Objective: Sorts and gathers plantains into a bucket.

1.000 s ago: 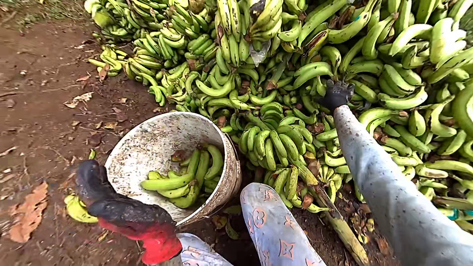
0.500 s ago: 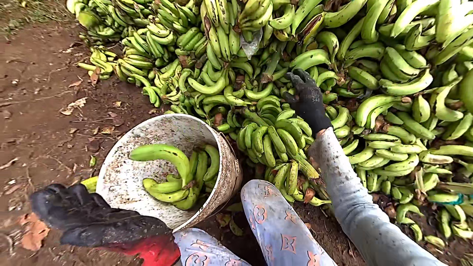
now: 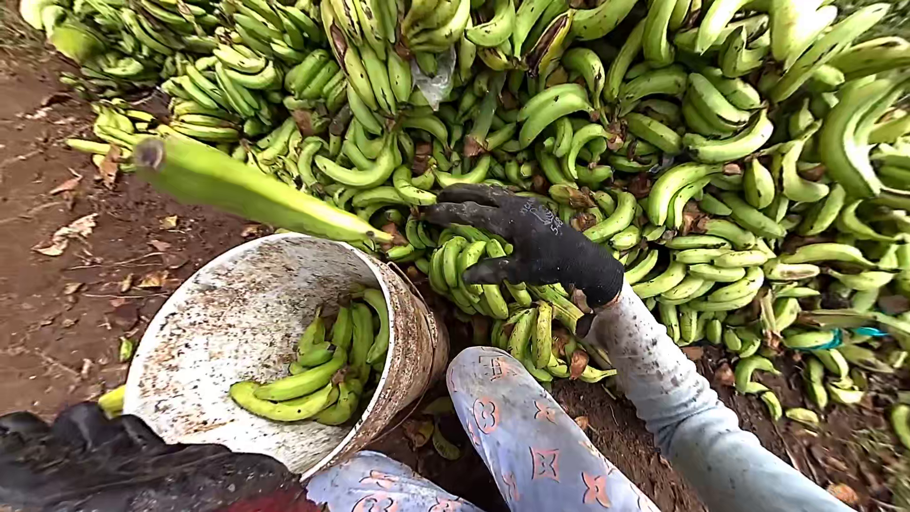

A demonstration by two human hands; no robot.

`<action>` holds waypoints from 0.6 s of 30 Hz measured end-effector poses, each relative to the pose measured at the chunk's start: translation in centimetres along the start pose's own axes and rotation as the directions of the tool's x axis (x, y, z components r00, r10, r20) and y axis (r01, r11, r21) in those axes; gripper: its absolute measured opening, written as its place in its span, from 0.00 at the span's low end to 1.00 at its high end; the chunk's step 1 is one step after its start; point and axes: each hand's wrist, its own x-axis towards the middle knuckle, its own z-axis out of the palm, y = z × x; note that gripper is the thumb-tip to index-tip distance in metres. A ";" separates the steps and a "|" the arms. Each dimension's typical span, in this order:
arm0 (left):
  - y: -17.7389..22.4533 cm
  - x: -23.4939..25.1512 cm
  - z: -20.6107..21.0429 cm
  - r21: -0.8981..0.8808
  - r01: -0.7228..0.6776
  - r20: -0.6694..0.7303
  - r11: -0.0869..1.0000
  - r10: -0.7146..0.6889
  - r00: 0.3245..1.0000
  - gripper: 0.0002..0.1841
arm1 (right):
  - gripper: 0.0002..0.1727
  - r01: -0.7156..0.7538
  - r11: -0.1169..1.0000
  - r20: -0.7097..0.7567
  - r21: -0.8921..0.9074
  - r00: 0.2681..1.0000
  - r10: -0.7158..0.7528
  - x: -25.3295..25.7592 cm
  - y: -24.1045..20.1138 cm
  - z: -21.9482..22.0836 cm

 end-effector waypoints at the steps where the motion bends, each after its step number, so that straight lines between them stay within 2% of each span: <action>1: -0.1 -0.1 0.0 -0.037 0.011 -0.013 0.999 -0.012 1.000 0.21 | 0.31 -0.141 0.986 0.089 -0.085 0.985 0.148 -1.8 2.1 -1.1; 2: -1.0 0.3 -0.9 -0.082 0.007 -0.014 0.997 -0.008 1.000 0.23 | 0.33 -0.318 0.915 0.100 -0.248 0.931 0.351 -4.4 4.8 -2.3; 3: -2.5 1.0 -2.1 -0.125 -0.022 -0.007 0.992 0.021 1.000 0.24 | 0.38 -0.481 0.753 0.094 -0.449 0.813 0.575 -7.2 8.1 -3.4; 4: -4.6 2.6 -4.6 -0.166 -0.068 0.074 0.984 0.082 0.994 0.26 | 0.43 -0.563 0.550 0.066 -0.616 0.659 0.749 -10.2 11.6 -4.1; 5: -6.6 4.6 -7.6 -0.189 -0.104 0.243 0.976 0.149 0.959 0.27 | 0.47 -0.573 0.385 0.039 -0.724 0.523 0.851 -13.0 14.8 -4.4; 6: -6.7 5.0 -7.1 -0.175 -0.090 0.131 0.980 0.114 0.985 0.25 | 0.46 -0.537 0.310 0.031 -0.784 0.466 0.884 -15.5 17.3 -4.5; 7: -6.0 4.5 -6.3 -0.123 -0.036 0.088 0.992 0.047 0.995 0.25 | 0.43 -0.463 0.310 0.050 -0.831 0.491 0.870 -17.2 19.0 -4.7; 9: -2.7 2.1 -1.2 -0.042 0.096 -0.183 0.994 -0.102 0.978 0.21 | 0.41 -0.345 0.378 0.114 -0.859 0.590 0.799 -18.4 20.1 -5.2; 10: -2.2 1.4 -0.8 0.012 0.120 -0.165 0.993 -0.117 0.979 0.23 | 0.41 -0.330 0.388 0.130 -0.860 0.594 0.794 -18.4 19.7 -5.4; 11: -2.5 1.4 -1.1 0.078 0.087 -0.098 0.993 -0.079 0.992 0.25 | 0.42 -0.352 0.389 0.123 -0.851 0.587 0.800 -18.4 19.1 -5.6; 14: -5.4 4.1 -2.6 0.134 -0.171 0.049 0.976 0.166 0.985 0.31 | 0.44 -0.498 0.383 -0.016 -0.778 0.626 0.780 -17.6 16.6 -5.9; 16: -5.5 5.3 -2.6 0.123 -0.229 0.075 0.966 0.221 0.973 0.32 | 0.47 -0.643 0.444 -0.168 -0.624 0.665 0.728 -17.0 13.2 -6.6; 18: -5.8 4.9 -3.0 0.139 -0.222 0.099 0.965 0.209 0.973 0.33 | 0.50 -0.740 0.539 -0.304 -0.403 0.664 0.684 -16.2 8.2 -7.6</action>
